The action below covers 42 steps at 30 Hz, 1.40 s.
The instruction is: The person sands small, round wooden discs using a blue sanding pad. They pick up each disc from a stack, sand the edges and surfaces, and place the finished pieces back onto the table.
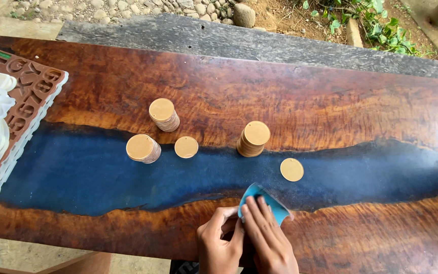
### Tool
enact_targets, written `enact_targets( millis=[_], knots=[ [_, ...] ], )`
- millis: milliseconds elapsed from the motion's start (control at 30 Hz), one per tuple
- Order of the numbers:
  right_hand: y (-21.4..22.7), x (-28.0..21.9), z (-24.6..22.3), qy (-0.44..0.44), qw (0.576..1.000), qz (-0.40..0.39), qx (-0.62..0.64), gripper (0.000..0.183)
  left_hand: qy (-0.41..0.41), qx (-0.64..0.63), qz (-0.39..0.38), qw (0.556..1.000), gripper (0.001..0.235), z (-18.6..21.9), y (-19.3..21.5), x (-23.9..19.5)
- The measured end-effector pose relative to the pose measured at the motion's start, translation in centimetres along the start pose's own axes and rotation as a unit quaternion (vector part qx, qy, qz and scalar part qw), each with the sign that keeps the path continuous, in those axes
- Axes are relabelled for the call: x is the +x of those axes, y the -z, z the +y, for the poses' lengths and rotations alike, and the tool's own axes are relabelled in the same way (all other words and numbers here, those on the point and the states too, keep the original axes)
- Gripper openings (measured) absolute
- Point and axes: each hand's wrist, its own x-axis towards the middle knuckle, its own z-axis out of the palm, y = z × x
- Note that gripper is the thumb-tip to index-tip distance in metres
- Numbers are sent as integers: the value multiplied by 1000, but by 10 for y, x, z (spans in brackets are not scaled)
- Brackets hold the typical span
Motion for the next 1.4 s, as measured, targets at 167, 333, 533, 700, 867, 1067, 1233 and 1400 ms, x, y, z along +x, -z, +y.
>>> enact_targets(
  millis=[167, 333, 533, 700, 867, 1067, 1233, 1400],
  knots=[
    [-15, -8, 14, -46, 999, 13, -24, 51, -7, 5, -11, 1000, 11, -1, 0, 2],
    [-7, -3, 3, -54, 997, 56, -19, 61, -5, -14, -11, 1000, 10, -1, 0, 3],
    [-9, -4, 6, -55, 997, 36, -29, 55, -26, 2, -22, 999, 9, -1, -1, 1],
    [3, 0, -4, -4, 998, 46, 36, 41, -20, -63, -27, 997, 10, 0, 2, 2],
    [-11, -9, 11, -41, 998, 36, -5, 50, 42, -99, -34, 994, 12, -8, 1, -4],
    [-15, -12, 13, -120, 987, 97, -36, 65, 108, -114, -41, 987, 31, -13, 3, -5],
    [-11, -12, 12, -128, 984, 120, -13, 58, 76, -101, -48, 991, 38, -11, 5, -1],
    [2, -8, -1, -96, 983, 141, 65, 59, -9, -59, -86, 995, 14, 9, 10, 8]
  ],
)
